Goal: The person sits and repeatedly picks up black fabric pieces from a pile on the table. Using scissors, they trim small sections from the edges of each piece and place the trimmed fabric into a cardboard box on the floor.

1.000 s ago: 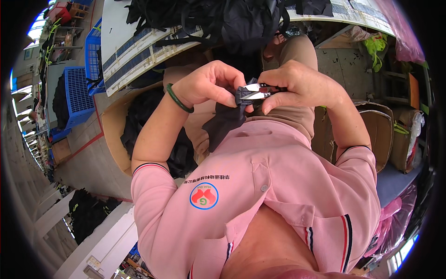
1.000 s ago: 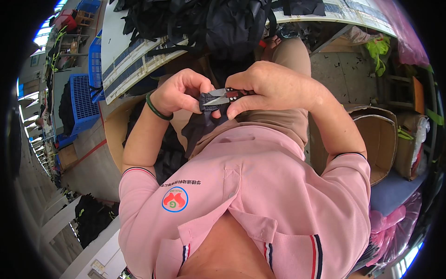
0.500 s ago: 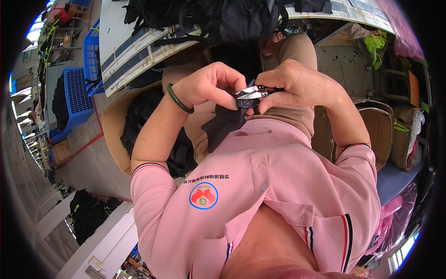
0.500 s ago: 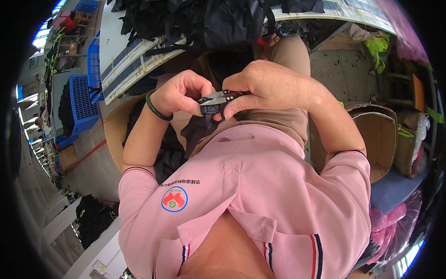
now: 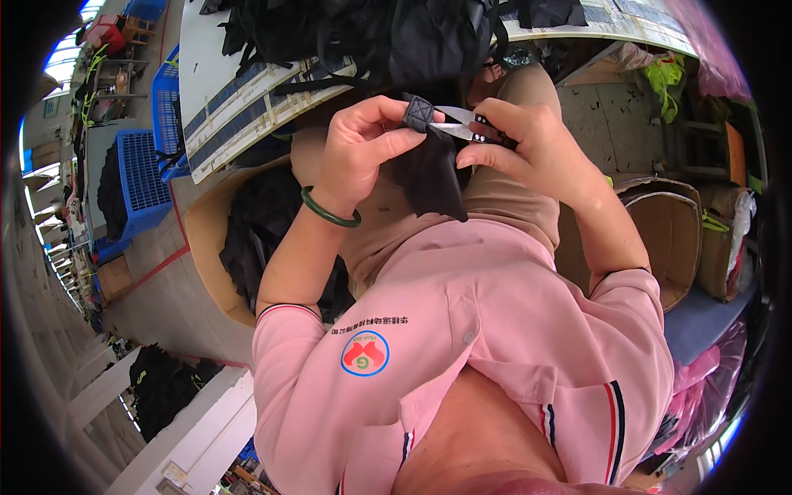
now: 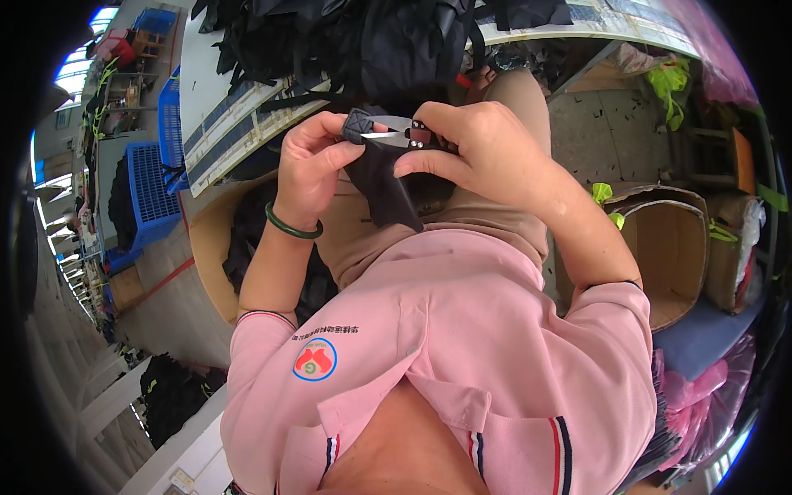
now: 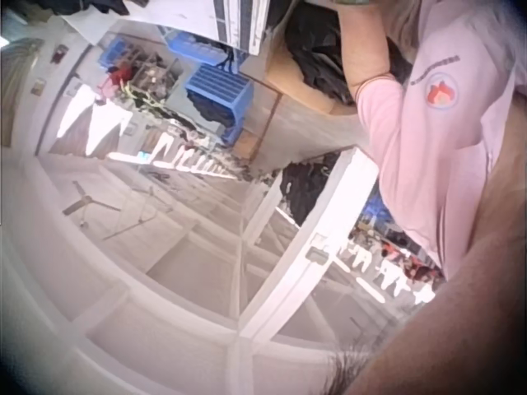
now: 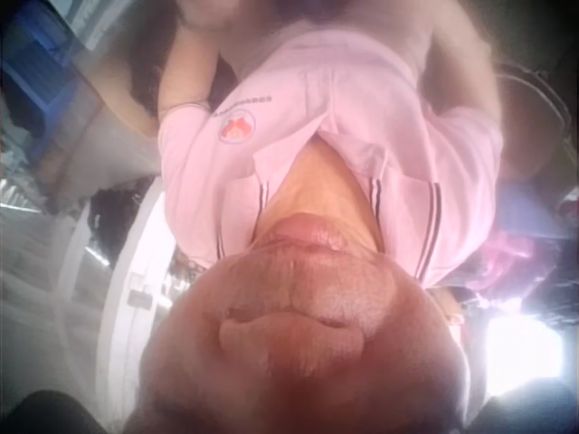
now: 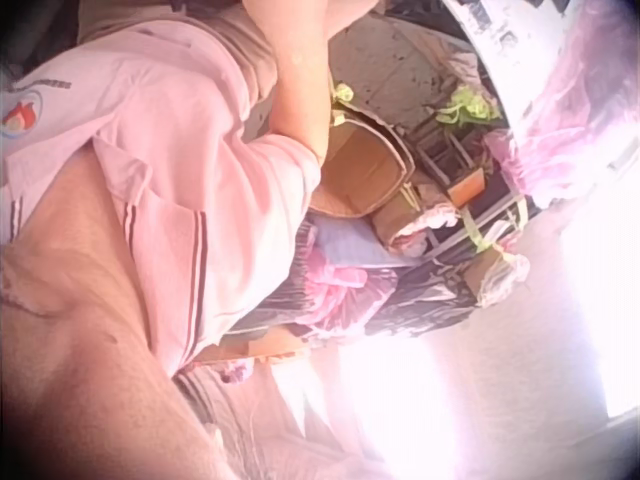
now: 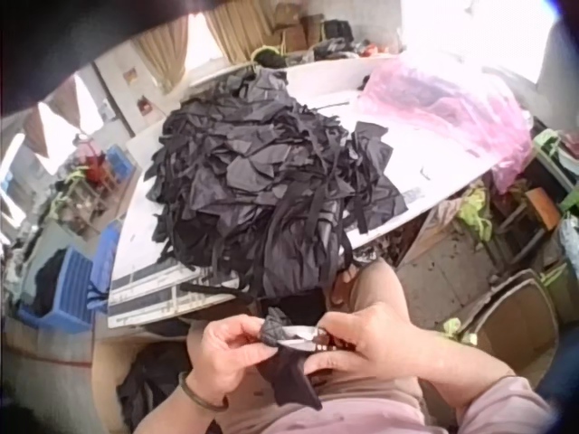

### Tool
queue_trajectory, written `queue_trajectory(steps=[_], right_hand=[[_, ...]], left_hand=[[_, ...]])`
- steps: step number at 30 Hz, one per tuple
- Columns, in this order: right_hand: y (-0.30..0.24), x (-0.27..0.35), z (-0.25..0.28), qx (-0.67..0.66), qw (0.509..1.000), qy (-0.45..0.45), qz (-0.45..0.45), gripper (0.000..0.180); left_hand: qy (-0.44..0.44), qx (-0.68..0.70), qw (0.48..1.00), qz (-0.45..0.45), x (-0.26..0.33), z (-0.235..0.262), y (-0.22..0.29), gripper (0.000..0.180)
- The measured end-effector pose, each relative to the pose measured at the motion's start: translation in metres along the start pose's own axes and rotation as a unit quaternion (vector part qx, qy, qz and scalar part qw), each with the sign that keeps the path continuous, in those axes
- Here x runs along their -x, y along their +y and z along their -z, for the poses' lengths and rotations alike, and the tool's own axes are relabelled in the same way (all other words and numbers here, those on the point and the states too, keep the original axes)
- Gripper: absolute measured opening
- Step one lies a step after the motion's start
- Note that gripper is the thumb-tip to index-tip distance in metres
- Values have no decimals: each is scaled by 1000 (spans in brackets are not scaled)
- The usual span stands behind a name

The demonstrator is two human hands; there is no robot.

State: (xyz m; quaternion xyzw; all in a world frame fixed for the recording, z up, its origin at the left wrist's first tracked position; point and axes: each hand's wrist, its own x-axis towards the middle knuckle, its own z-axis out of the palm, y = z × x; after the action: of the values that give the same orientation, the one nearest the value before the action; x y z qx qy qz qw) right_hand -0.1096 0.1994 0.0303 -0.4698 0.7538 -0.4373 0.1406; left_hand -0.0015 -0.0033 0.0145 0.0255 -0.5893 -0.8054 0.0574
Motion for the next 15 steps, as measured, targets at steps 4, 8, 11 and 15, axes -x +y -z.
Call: queue_trajectory(steps=[4,8,11,15], right_hand=[[-6,-1,-8,128,986,45,94,43],[-9,-4,-8,152,983,40,94,43],[-11,-5,-7,136,987,24,80,43],[-12,-6,-4,59,997,-12,41,44]], left_hand=[[41,4,998,-54,1,-6,-4,13],[33,-15,997,-62,3,-7,-5,14],[28,-17,998,-63,4,-8,-3,13],[14,-25,997,-75,4,-7,-4,12]])
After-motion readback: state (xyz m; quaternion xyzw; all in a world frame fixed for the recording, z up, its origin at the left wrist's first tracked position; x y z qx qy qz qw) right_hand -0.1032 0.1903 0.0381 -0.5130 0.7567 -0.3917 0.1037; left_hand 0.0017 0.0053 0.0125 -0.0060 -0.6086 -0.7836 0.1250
